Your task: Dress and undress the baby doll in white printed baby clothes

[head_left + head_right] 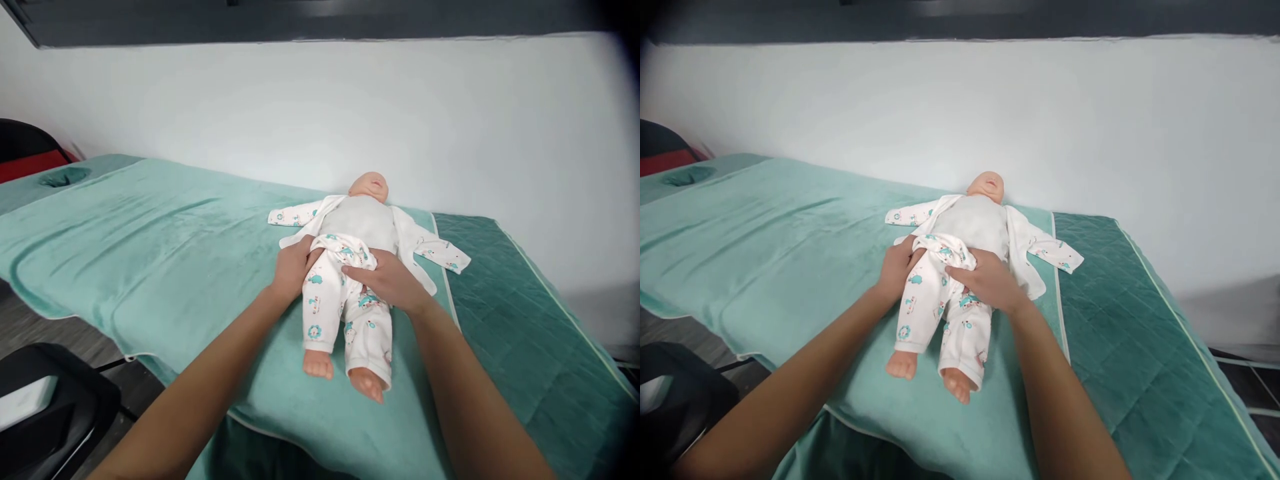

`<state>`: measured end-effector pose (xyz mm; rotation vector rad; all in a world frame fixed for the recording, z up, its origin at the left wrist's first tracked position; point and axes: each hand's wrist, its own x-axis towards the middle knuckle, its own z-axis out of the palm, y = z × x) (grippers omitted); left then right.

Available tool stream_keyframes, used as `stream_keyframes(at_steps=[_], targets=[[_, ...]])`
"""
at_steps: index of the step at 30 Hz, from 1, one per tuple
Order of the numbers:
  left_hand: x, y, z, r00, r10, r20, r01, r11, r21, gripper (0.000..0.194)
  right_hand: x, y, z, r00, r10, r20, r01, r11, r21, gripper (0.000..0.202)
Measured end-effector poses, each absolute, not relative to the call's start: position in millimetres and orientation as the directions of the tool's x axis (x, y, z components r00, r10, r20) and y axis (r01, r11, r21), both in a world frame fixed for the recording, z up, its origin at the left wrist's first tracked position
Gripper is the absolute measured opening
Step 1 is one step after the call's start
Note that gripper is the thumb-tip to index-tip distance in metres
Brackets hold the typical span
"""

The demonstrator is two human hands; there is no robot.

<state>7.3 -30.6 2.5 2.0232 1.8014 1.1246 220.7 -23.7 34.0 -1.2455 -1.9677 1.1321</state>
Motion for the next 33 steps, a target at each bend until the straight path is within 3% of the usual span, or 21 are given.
stream_keyframes(at_steps=[3,6,9,12,19,24,33], targets=[[4,-30,0,-0.063,0.938,0.342,0.589,-0.242,0.771,0.031,219,-27,40,-0.471,0.882,0.027,0.389,0.235,-0.891,0.036],[0,-30,-4,-0.051,0.97,0.237,0.188,-0.224,0.956,0.033,224,-28,45,-0.539,0.84,0.059,0.296,0.255,-0.92,0.038],[-4,-27,-9,-0.063,0.983,0.174,-0.212,-0.183,0.96,0.046,238,-23,46,-0.528,0.844,0.093,0.204,0.233,-0.951,0.035],[-7,-25,-11,-0.041,0.995,0.095,-0.375,-0.104,0.921,0.054,249,-18,42,-0.476,0.874,0.101,0.097,0.166,-0.981,0.042],[-16,-24,-3,0.004,0.999,-0.035,-0.473,0.033,0.88,0.043,236,-20,39,-0.489,0.869,0.078,0.205,0.202,-0.958,0.029],[-14,-27,0,0.04,0.999,0.02,-0.364,-0.004,0.932,0.03,229,-25,41,-0.532,0.845,0.053,0.248,0.215,-0.945,0.025],[-11,-31,0,0.129,0.991,0.039,-0.272,-0.002,0.962,0.045,246,-8,32,-0.151,0.947,0.282,0.124,0.302,-0.945,0.017]])
